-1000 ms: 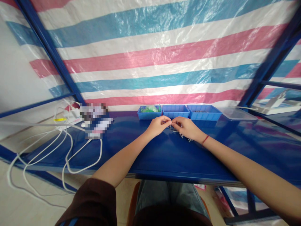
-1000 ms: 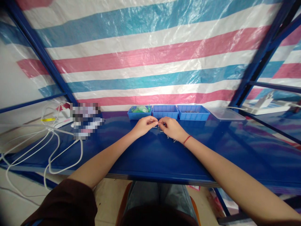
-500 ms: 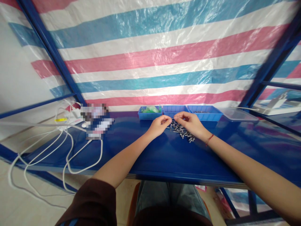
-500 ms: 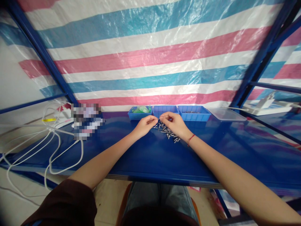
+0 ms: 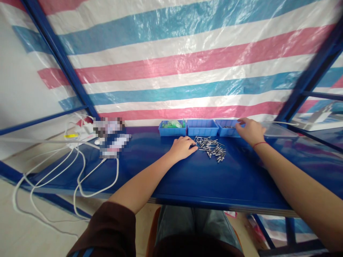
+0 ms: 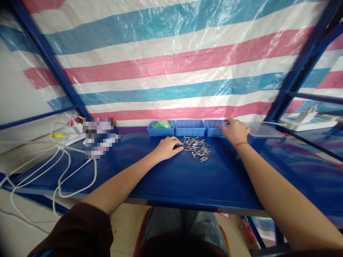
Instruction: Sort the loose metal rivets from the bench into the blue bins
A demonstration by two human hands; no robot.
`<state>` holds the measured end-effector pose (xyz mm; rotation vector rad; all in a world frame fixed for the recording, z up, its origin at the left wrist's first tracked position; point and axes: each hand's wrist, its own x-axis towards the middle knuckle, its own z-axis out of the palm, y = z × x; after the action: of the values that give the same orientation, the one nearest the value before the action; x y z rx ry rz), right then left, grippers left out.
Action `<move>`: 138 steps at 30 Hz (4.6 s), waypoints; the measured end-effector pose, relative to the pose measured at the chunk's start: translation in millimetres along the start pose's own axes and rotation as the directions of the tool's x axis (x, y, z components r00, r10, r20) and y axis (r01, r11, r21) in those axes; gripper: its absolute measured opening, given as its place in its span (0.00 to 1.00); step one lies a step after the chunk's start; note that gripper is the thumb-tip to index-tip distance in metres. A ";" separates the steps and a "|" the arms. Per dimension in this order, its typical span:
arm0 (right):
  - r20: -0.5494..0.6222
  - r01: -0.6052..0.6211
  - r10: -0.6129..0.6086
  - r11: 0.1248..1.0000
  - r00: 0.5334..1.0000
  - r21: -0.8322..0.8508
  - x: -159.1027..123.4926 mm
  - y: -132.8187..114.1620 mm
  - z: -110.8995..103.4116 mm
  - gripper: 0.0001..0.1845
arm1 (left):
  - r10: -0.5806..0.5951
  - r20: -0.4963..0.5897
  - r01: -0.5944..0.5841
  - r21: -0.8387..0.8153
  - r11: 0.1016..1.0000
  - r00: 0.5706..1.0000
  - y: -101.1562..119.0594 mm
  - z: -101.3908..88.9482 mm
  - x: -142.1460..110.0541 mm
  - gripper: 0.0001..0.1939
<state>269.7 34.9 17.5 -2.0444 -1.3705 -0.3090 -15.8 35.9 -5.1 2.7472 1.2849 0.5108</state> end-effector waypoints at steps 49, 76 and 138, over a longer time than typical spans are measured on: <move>0.418 -0.099 -0.484 0.555 0.769 0.826 -65.6 -85.6 6.2 0.20 | -0.240 -0.343 -0.084 -0.711 0.699 0.908 12.2 3.8 7.5 0.10; -0.068 0.181 -0.171 0.965 0.983 0.190 -0.6 -7.0 -3.8 0.15 | -0.074 -0.038 0.073 -0.022 0.997 0.997 5.7 1.6 -5.2 0.20; -0.090 0.464 -0.568 0.561 0.818 0.685 -74.3 -92.1 -13.8 0.11 | -0.234 0.012 0.099 -0.926 0.365 0.972 8.6 4.3 10.5 0.13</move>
<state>158.1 -6.3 24.5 -1.0234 -1.8256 0.1147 -1.8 38.6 -4.6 1.5991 0.8276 1.0077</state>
